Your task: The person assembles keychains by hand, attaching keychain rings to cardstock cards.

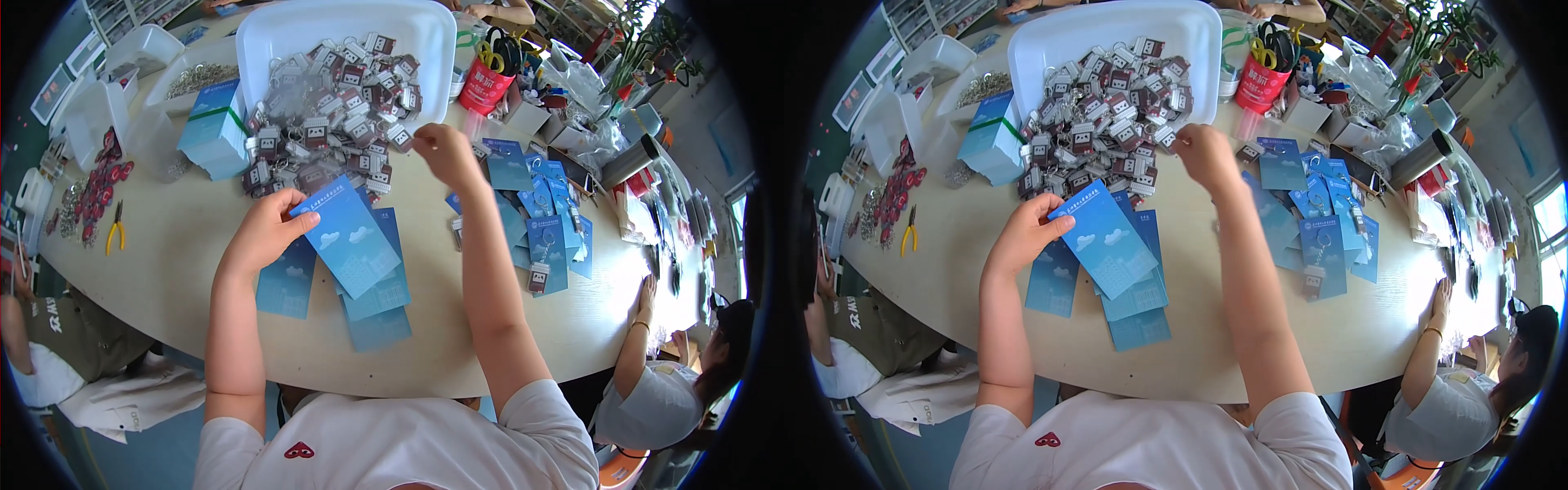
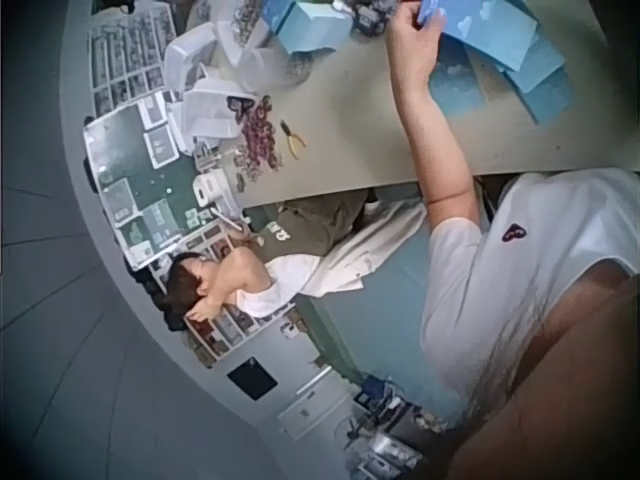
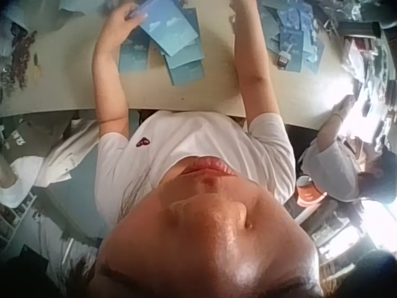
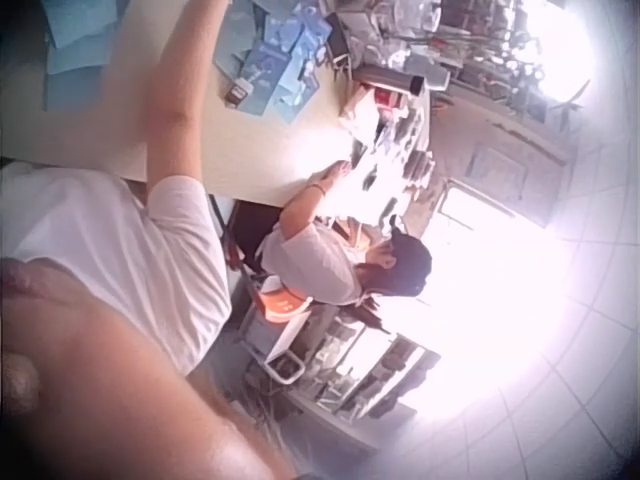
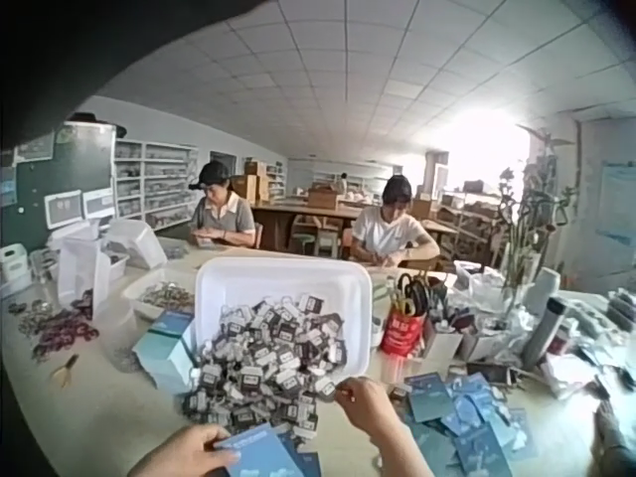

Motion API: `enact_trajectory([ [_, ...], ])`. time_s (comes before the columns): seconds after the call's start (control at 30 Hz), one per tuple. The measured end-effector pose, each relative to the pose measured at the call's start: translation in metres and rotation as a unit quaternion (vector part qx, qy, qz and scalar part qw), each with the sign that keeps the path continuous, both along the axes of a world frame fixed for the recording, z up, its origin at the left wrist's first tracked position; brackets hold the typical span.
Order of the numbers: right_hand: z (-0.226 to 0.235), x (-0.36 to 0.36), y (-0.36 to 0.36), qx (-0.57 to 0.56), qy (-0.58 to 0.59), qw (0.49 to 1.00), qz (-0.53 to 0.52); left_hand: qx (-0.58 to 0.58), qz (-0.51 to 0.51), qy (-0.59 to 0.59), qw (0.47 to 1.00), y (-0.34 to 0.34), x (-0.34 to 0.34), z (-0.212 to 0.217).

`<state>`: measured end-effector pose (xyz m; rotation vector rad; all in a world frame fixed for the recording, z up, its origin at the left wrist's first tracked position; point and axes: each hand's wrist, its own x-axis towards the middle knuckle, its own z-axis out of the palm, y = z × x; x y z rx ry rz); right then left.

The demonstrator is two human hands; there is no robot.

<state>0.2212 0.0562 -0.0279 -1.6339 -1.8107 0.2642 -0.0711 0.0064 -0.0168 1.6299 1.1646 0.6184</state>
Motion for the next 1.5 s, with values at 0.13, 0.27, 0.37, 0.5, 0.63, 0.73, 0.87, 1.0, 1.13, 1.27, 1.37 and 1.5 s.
enact_trajectory([
  [0.13,-0.038,-0.013,0.038,0.068,0.022,0.997,-0.029,-0.112,0.066,-0.304,0.944,0.004,0.006,-0.006],
  [0.27,-0.049,-0.021,0.056,0.06,-0.048,0.997,-0.015,-0.111,0.141,-0.401,0.898,0.003,0.016,-0.008],
  [0.37,-0.051,-0.018,0.06,0.007,-0.041,0.999,-0.009,-0.092,0.153,-0.408,0.895,0.007,0.016,-0.02],
  [0.5,-0.055,-0.016,0.052,0.08,0.017,0.997,-0.002,-0.079,0.14,-0.397,0.904,0.004,0.022,-0.018],
  [0.63,-0.052,-0.02,0.051,0.047,-0.108,0.993,0.003,-0.088,0.128,-0.396,0.905,0.006,0.025,-0.025],
  [0.73,-0.05,-0.026,0.051,0.024,-0.144,0.989,-0.012,-0.054,0.139,-0.383,0.912,0.005,0.027,-0.031],
  [0.87,-0.054,-0.03,0.046,0.048,-0.163,0.985,-0.026,-0.059,0.157,-0.381,0.909,0.003,0.031,-0.03],
  [1.0,-0.06,-0.031,0.049,0.082,-0.201,0.975,-0.044,-0.008,0.123,-0.381,0.916,0.004,0.03,-0.03],
  [1.13,-0.057,-0.035,0.048,0.045,-0.193,0.979,-0.04,0.02,0.14,-0.363,0.921,0.004,0.03,-0.03],
  [1.27,-0.062,-0.034,0.053,0.045,-0.2,0.978,-0.046,0.081,0.165,-0.362,0.914,0.002,0.032,-0.03],
  [1.37,-0.065,-0.025,0.054,0.165,-0.046,0.983,-0.064,0.102,0.197,-0.352,0.909,0.005,0.032,-0.029],
  [1.5,-0.051,-0.019,0.041,0.039,0.35,0.935,-0.026,0.087,0.221,-0.353,0.905,0.001,0.033,-0.025],
])
